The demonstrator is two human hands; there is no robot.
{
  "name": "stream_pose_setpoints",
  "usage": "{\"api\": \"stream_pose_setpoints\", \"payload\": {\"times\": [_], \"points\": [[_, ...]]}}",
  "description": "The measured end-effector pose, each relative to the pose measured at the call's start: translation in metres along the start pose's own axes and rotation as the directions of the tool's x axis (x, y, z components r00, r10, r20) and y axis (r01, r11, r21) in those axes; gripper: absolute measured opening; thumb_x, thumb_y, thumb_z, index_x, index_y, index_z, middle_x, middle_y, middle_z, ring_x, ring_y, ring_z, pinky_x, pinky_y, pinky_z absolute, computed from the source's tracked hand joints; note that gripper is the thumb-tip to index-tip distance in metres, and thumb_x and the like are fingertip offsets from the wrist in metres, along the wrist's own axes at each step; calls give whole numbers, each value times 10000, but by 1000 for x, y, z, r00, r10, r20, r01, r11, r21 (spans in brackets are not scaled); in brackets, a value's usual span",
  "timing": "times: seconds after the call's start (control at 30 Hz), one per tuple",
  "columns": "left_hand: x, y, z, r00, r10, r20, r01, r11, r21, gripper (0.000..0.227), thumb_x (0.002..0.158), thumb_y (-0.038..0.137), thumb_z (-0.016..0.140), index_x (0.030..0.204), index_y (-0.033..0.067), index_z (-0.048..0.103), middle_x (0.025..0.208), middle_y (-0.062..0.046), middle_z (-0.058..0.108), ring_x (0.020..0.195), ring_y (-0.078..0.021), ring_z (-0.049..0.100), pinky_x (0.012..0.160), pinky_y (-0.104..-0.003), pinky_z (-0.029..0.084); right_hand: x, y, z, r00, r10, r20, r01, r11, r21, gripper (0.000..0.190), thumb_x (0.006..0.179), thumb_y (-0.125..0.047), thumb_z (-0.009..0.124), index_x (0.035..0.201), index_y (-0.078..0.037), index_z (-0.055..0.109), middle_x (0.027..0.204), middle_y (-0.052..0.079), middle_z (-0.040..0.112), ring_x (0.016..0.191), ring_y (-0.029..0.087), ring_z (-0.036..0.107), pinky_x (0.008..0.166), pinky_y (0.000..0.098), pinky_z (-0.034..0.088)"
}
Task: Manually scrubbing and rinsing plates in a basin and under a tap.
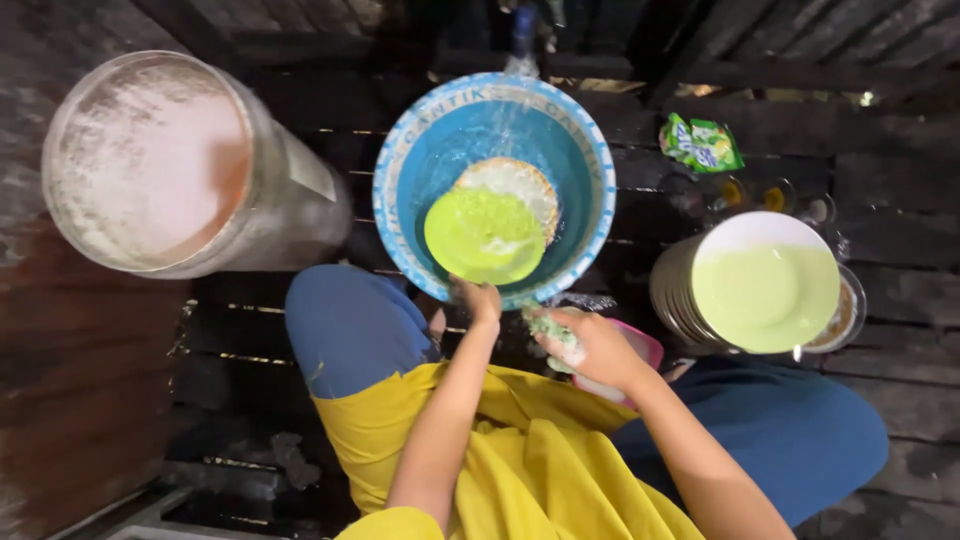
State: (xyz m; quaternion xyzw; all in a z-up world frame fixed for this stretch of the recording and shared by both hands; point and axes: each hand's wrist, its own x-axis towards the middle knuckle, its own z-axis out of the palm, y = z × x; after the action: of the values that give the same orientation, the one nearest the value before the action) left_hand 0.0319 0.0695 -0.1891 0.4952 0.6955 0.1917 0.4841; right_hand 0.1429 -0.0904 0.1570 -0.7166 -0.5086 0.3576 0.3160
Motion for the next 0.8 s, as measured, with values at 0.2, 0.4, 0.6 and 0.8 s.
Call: {"api": "stream_pose_setpoints", "payload": {"times": [0.2,0.4,0.6,0.8], "points": [[-36,57,19,981,64,185,-57,997,-47,654,960,146,590,1485,-158,346,1561,-381,301,1529,-442,193,1281,-523,127,-9,54,23,991,114,70,-63,858,-510,478,887,-580,608,1182,-219,708,923,119,768,846,363,762,780,505,606],[-84,106,110,702,420,575,-594,791,148,321,784,443,776,1050,264,787,1042,-69,719,1124,-307,681,953,-399,562,-11,96,47,918,324,227,-81,715,-694,338,743,-327,741,1003,-116,791,878,165,764,859,372,774,738,502,618],[-187,207,137,484,523,702,-865,405,296,458,725,588,710,1002,224,740,1062,-100,674,1077,-409,661,825,-591,554,-13,126,68,898,340,281,-42,699,-714,317,824,-220,587,1027,-103,801,999,106,781,1001,317,761,831,481,619],[-218,153,240,533,466,707,-828,458,323,333,934,146,610,1193,-33,500,1058,-197,556,837,-419,742,678,-553,637,-26,119,59,890,370,266,-75,695,-715,326,808,-242,602,1034,-113,799,1000,99,782,993,312,763,827,479,619]]}}
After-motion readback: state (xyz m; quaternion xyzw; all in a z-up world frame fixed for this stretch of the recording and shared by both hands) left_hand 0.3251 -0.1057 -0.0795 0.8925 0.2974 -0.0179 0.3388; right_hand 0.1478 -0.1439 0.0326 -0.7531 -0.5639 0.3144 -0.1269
